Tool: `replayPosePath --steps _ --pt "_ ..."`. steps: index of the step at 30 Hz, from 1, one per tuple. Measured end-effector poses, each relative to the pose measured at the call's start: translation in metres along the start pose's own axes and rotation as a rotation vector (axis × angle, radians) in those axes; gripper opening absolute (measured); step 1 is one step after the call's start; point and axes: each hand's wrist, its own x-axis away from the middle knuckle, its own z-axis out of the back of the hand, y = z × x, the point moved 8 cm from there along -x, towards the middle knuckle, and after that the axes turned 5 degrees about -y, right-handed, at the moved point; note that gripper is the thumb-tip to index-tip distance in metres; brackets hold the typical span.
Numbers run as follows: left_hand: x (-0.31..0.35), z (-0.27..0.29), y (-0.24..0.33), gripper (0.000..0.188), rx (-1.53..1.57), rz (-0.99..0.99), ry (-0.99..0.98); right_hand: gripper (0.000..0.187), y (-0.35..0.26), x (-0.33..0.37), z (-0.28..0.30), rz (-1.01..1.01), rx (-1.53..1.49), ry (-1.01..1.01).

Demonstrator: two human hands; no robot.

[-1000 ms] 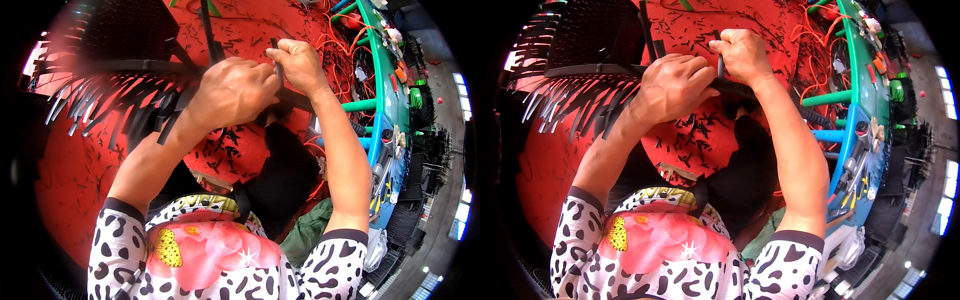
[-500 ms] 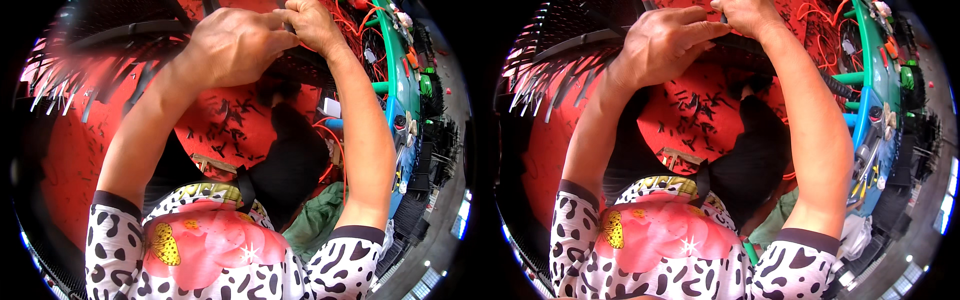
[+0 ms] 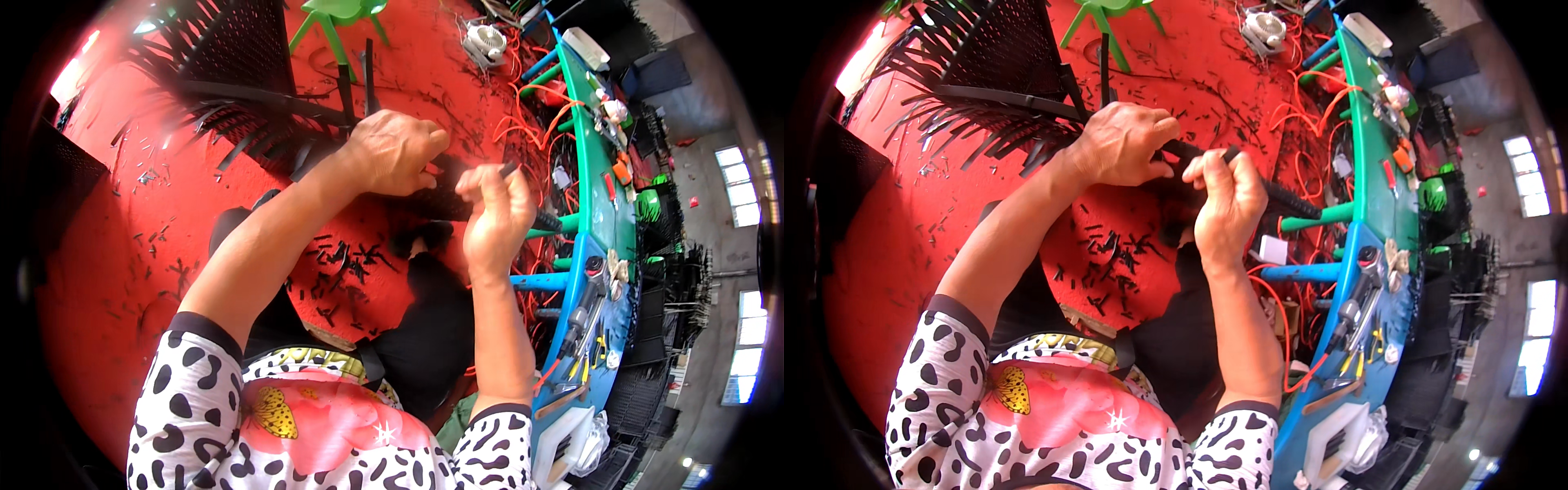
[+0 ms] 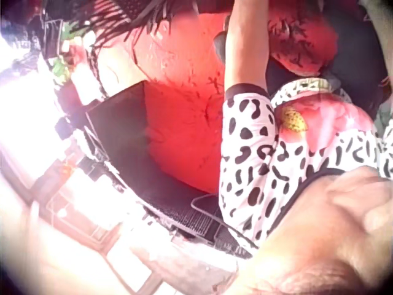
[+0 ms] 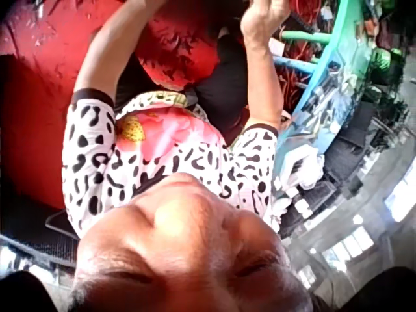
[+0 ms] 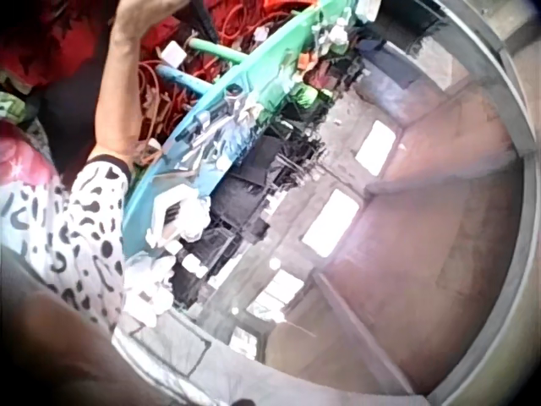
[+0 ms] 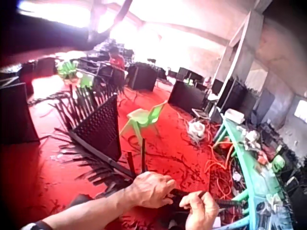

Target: The person weaves black plastic strips onto a chair frame. They secure the strips using a staple gun and trim excess material with pliers. They also use a hammer to tap staples into the frame.

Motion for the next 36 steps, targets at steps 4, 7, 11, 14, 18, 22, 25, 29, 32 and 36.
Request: replayPosePath --steps 4,7,11,14,18,22,25,29,32,36 --pt "0.0 -0.006 -0.005 0.041 -0.039 0.013 0.002 0.029 -0.006 0.001 -0.003 -0.023 0.032 0.004" --pt "0.004 -0.007 0.001 0.03 -0.075 0.0 0.066 0.031 -0.007 -0.01 -0.003 -0.001 0.065 -0.023" --pt "0.003 -0.006 0.005 0.026 -0.058 -0.013 0.09 0.032 -0.012 -0.034 -0.01 -0.005 0.235 -0.088" --pt "0.005 -0.004 0.005 0.024 -0.076 -0.01 0.144 0.032 -0.006 -0.045 -0.013 -0.037 0.21 -0.141" --pt "0.008 -0.005 0.008 0.026 -0.084 -0.065 0.209 0.031 0.003 -0.064 -0.011 -0.067 0.349 -0.149" --pt "0.008 -0.005 0.01 0.026 -0.098 -0.063 0.226 0.031 0.015 -0.081 -0.014 0.025 0.503 -0.166" --pt "0.009 -0.006 0.012 0.026 -0.117 -0.061 0.203 0.032 0.035 -0.09 -0.015 0.082 0.599 -0.255" --pt "0.009 -0.007 0.014 0.026 -0.128 -0.083 0.213 0.034 0.067 -0.097 -0.012 -0.039 0.704 -0.352" --pt "0.009 -0.006 0.015 0.027 -0.132 -0.083 0.214 0.032 0.071 -0.094 -0.021 -0.001 0.858 -0.434" --pt "0.009 -0.003 0.014 0.028 -0.112 -0.1 0.232 0.03 0.077 -0.092 -0.025 -0.121 0.964 -0.527"
